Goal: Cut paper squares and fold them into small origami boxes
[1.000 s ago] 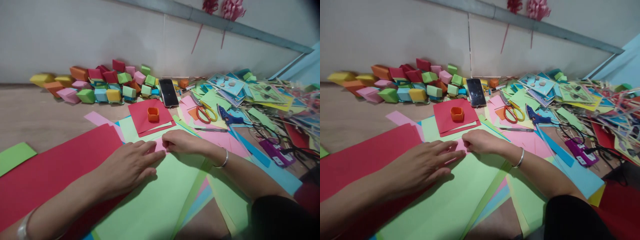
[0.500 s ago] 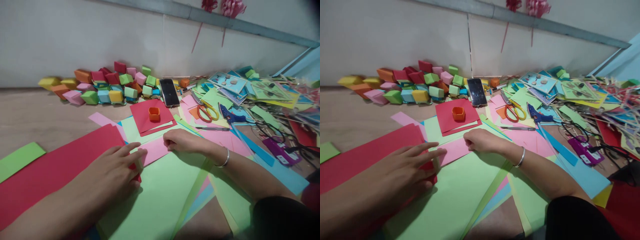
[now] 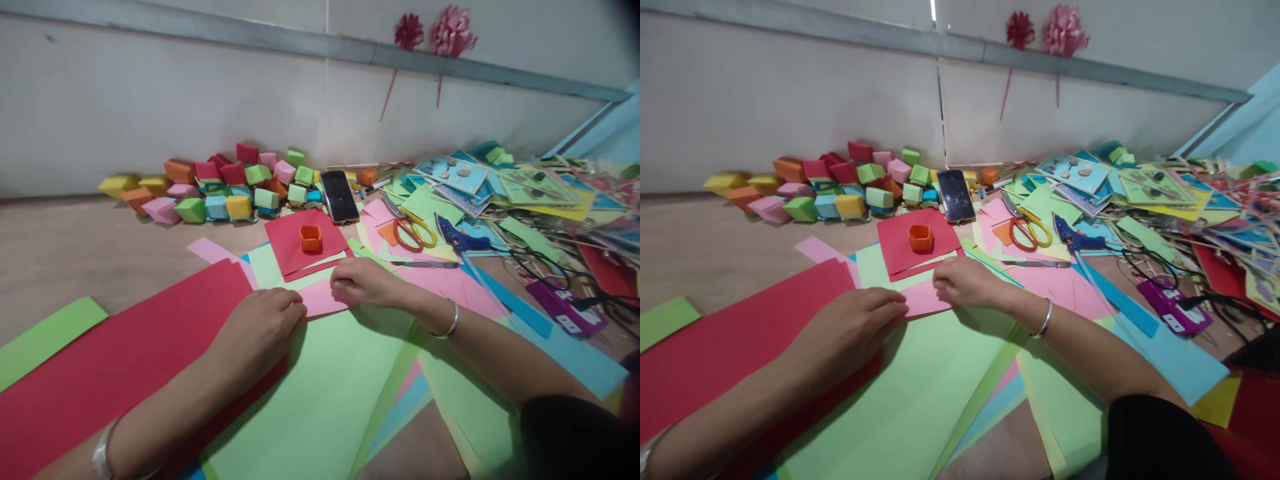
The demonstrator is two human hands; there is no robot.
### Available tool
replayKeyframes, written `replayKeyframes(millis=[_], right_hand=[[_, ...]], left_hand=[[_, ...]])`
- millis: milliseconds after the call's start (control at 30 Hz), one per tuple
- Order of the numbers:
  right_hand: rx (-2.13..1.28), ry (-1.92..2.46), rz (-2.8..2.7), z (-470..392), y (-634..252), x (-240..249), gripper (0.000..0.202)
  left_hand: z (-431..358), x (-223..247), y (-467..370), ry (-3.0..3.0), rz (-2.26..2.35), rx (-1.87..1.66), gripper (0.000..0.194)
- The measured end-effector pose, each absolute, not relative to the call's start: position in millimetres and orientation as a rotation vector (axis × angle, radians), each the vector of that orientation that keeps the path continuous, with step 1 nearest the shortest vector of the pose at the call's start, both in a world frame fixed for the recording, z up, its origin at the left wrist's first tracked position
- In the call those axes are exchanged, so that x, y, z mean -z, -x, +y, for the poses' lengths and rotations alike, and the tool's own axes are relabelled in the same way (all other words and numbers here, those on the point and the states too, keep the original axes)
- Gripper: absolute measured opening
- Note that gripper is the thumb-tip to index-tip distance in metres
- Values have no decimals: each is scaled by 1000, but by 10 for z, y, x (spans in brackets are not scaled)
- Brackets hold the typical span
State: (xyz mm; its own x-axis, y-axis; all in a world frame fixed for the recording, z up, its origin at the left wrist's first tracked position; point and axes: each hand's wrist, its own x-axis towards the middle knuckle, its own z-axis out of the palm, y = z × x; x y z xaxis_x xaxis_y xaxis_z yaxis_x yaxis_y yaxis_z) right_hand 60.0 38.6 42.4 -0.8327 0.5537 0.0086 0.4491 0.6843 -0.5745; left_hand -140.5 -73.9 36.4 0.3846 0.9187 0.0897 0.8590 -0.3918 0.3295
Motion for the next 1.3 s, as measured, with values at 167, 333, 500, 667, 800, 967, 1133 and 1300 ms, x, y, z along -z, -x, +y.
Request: replayKeyframes(millis=[167, 333, 500, 667, 800, 967, 1133, 1300], right_hand=[[-1006, 982, -1917, 553, -649, -348, 28], [-1680, 917, -1603, 538, -632, -352, 45], [-1880, 930, -1657, 309, -535, -411, 13], [-1677, 1038, -1694, 212, -487, -427, 18], [-1437, 1086, -1811, 135, -491, -444, 19], [-1429, 967, -1893, -13, -483, -485, 17], [-1549, 746, -1946, -81, -481, -539, 17], [-1335, 903, -1955, -26, -506, -549, 19]], left_hand=[[-710, -453, 1477, -1999, 2015, -759, 32], [-644, -543, 1470, -1251, 1776, -1173, 32], [-614, -498, 1452, -1053, 1649, -1140, 37], [-622, -467, 1418, -1130, 1676, -1049, 47], [-669, -458, 1385, -1511, 1840, -1029, 51], [-755, -528, 1298, -1565, 1585, -835, 48], [-817, -592, 1240, -1271, 1243, -731, 40], [-815, -523, 1281, -847, 1217, -846, 37]])
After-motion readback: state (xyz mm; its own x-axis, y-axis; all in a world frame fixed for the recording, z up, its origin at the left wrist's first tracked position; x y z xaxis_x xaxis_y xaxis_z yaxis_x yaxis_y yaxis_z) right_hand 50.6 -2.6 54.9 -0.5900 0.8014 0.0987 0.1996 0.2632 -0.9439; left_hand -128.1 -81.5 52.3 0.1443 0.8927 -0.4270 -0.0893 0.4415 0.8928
